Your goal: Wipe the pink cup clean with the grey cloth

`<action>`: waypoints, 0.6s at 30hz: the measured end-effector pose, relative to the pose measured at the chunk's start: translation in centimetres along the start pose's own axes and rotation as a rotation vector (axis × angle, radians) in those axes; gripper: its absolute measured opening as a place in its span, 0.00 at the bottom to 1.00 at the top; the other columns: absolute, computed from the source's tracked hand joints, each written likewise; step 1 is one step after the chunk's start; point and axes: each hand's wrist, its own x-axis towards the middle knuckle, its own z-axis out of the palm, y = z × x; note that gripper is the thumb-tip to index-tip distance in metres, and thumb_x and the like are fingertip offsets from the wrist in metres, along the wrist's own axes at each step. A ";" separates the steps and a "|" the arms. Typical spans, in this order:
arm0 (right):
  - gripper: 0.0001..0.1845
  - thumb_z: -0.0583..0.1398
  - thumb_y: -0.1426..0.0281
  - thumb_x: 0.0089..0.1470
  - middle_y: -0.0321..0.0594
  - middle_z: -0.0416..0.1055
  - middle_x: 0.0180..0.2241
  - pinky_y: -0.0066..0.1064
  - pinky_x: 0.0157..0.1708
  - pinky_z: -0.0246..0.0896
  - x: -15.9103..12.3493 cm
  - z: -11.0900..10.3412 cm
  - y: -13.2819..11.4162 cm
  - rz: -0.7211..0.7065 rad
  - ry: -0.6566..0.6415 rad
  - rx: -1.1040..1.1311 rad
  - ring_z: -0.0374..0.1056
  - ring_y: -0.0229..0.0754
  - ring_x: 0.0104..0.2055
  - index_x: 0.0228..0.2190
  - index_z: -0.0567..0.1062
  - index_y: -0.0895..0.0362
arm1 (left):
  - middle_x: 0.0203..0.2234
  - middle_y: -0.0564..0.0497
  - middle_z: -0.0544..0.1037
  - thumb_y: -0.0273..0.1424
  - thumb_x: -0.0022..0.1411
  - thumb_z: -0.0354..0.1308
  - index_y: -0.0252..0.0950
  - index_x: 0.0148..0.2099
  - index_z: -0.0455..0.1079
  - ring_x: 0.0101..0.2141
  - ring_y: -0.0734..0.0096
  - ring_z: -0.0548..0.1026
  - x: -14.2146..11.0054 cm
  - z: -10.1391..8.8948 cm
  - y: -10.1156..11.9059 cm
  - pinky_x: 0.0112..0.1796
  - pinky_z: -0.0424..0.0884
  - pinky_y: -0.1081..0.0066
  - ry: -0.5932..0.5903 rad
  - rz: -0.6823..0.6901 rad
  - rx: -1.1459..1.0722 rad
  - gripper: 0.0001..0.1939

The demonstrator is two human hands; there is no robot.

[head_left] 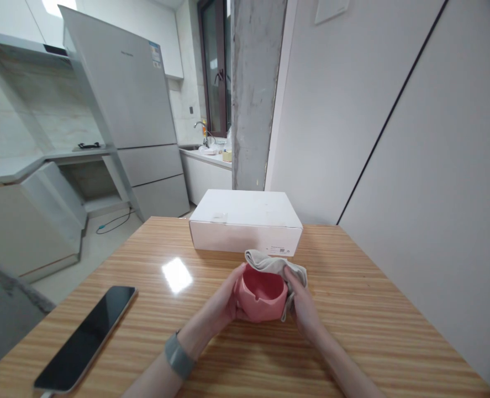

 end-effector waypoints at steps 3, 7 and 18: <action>0.21 0.65 0.53 0.47 0.38 0.79 0.41 0.37 0.54 0.61 0.2 0.0 0.0 0.029 -0.029 0.019 0.70 0.48 0.50 0.38 0.79 0.54 | 0.43 0.42 0.79 0.53 0.59 0.51 0.35 0.54 0.70 0.29 0.64 0.78 0.5 -0.3 -0.5 0.23 0.75 0.69 -0.017 0.003 -0.033 0.31; 0.20 0.65 0.53 0.46 0.36 0.79 0.39 0.35 0.50 0.64 -0.7 0.5 0.3 -0.069 0.074 -0.058 0.71 0.46 0.49 0.38 0.79 0.51 | 0.51 0.42 0.75 0.44 0.62 0.54 0.36 0.57 0.66 0.45 0.57 0.76 0.3 0.7 -0.7 0.35 0.77 0.64 -0.050 0.177 -0.163 0.25; 0.18 0.65 0.52 0.44 0.35 0.78 0.27 0.30 0.33 0.71 -0.8 0.9 -0.4 -0.085 0.134 -0.040 0.75 0.44 0.33 0.31 0.80 0.53 | 0.38 0.43 0.80 0.52 0.61 0.49 0.33 0.51 0.70 0.28 0.69 0.78 0.2 -0.2 -0.2 0.28 0.76 0.71 0.015 0.035 -0.082 0.29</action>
